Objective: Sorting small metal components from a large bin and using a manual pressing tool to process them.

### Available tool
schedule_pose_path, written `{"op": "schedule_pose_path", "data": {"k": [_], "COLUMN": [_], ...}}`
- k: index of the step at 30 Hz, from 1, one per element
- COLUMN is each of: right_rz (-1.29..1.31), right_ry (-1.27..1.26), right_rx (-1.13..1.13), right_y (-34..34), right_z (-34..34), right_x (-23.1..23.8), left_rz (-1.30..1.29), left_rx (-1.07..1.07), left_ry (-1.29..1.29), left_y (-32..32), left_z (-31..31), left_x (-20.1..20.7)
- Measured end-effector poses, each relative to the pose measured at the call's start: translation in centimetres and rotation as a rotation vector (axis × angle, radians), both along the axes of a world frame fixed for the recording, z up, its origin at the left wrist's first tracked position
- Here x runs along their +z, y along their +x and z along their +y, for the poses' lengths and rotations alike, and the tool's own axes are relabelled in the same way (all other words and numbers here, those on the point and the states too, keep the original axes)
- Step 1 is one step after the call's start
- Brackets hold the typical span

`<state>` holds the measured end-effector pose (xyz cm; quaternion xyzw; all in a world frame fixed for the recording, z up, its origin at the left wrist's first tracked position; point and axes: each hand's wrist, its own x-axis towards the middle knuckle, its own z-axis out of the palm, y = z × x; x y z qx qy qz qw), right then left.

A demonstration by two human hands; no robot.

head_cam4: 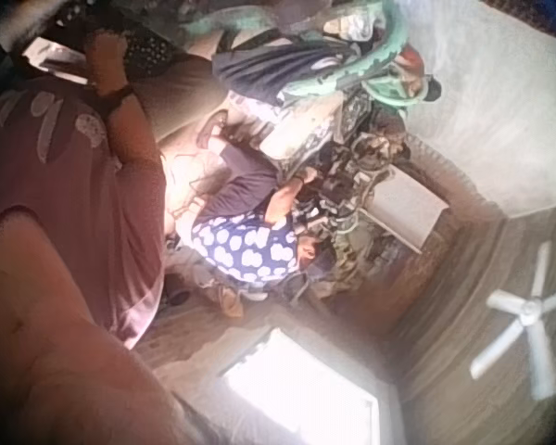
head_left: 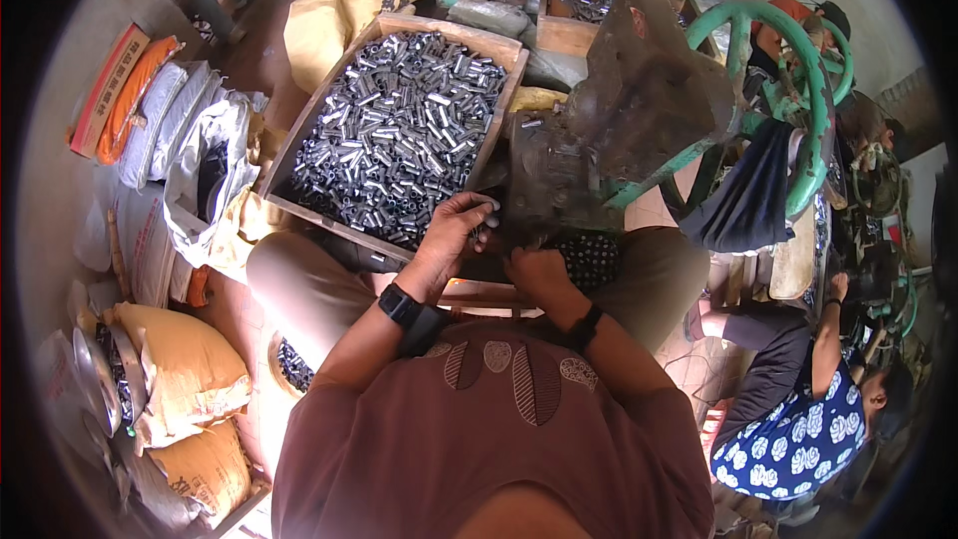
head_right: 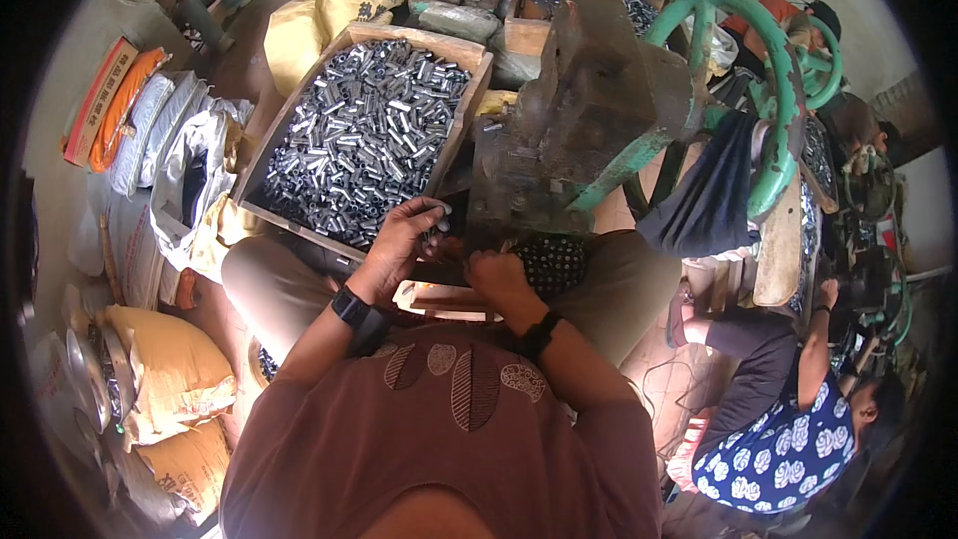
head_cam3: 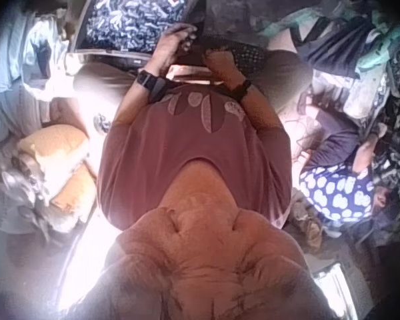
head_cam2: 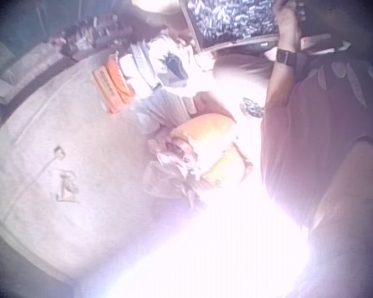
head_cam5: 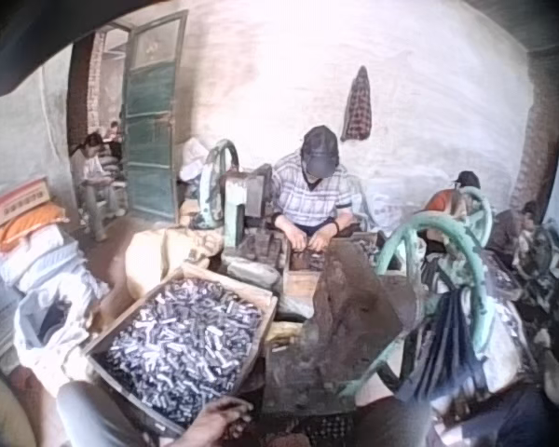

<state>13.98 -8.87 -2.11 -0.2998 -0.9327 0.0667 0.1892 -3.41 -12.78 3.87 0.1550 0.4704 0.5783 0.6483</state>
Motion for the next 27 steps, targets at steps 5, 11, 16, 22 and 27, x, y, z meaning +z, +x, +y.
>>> {"op": "schedule_pose_path", "data": {"k": [5, 11, 16, 22, 27], "right_rz": [-0.097, 0.741, 0.814, 0.544, 0.512], "right_ry": [0.168, -1.419, -1.431, -0.955, 0.262], "right_rx": [0.026, -0.227, -0.199, -0.22, -0.281], "right_y": [-0.1, 0.5, 1.3, 2.7, 7.8], "right_z": [0.7, 1.2, 1.8, 2.4, 0.3], "right_x": [0.9, 4.1, 4.7, 6.3, 15.1], "left_rz": [0.02, 0.098, 0.035, -0.062, 0.044], "left_rx": [0.001, -0.177, -0.236, -0.284, 0.013], "left_ry": [0.042, 0.027, 0.066, 0.16, 0.03], "left_y": [-0.1, 1.0, 2.7, 3.4, 0.2], "left_z": [0.0, -0.3, 0.2, 2.4, 5.3], "left_x": [-0.5, -0.2, 1.0, -0.1, -2.0]}}
